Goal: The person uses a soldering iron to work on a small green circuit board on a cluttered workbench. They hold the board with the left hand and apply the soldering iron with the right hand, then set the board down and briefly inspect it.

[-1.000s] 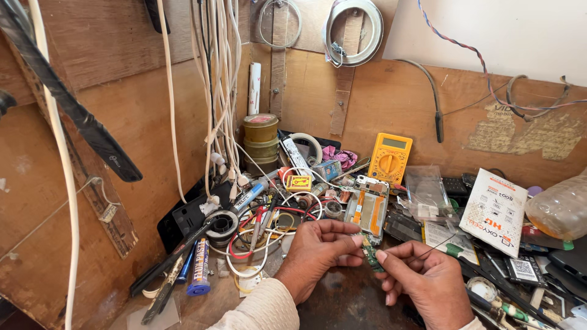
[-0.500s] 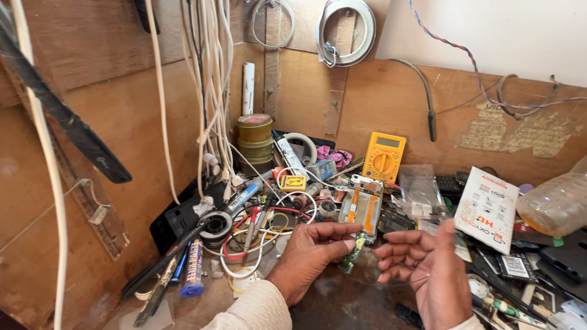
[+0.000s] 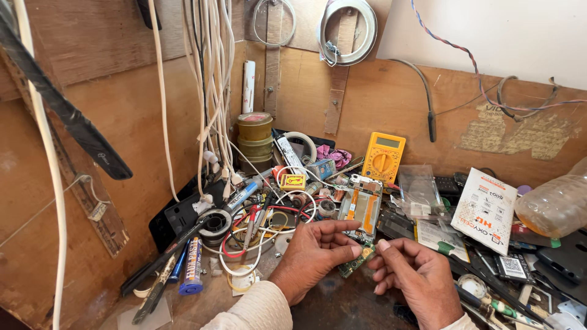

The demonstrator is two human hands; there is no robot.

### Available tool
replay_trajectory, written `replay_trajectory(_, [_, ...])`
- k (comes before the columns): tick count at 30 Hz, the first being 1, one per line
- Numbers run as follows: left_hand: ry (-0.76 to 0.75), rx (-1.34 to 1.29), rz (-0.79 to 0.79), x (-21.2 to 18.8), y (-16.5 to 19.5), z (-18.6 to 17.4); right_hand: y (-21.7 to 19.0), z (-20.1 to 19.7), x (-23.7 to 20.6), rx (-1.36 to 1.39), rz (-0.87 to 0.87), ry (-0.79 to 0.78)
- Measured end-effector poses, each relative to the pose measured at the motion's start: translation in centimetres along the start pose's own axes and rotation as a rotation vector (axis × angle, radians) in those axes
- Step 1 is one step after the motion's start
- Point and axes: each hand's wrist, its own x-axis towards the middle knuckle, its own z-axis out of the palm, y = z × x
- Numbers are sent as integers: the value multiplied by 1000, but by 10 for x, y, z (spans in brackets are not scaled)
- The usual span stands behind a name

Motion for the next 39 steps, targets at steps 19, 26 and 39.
replay_trajectory(19, [-17, 68, -26, -2, 4, 2, -3, 4, -3, -79, 8, 37])
replay_trajectory(26, [-12, 20, -62, 1, 3, 4, -5, 1, -4, 12, -63, 160])
replay_trajectory(39, [52, -15, -16, 12, -11, -2, -6, -1, 0, 45, -130, 188])
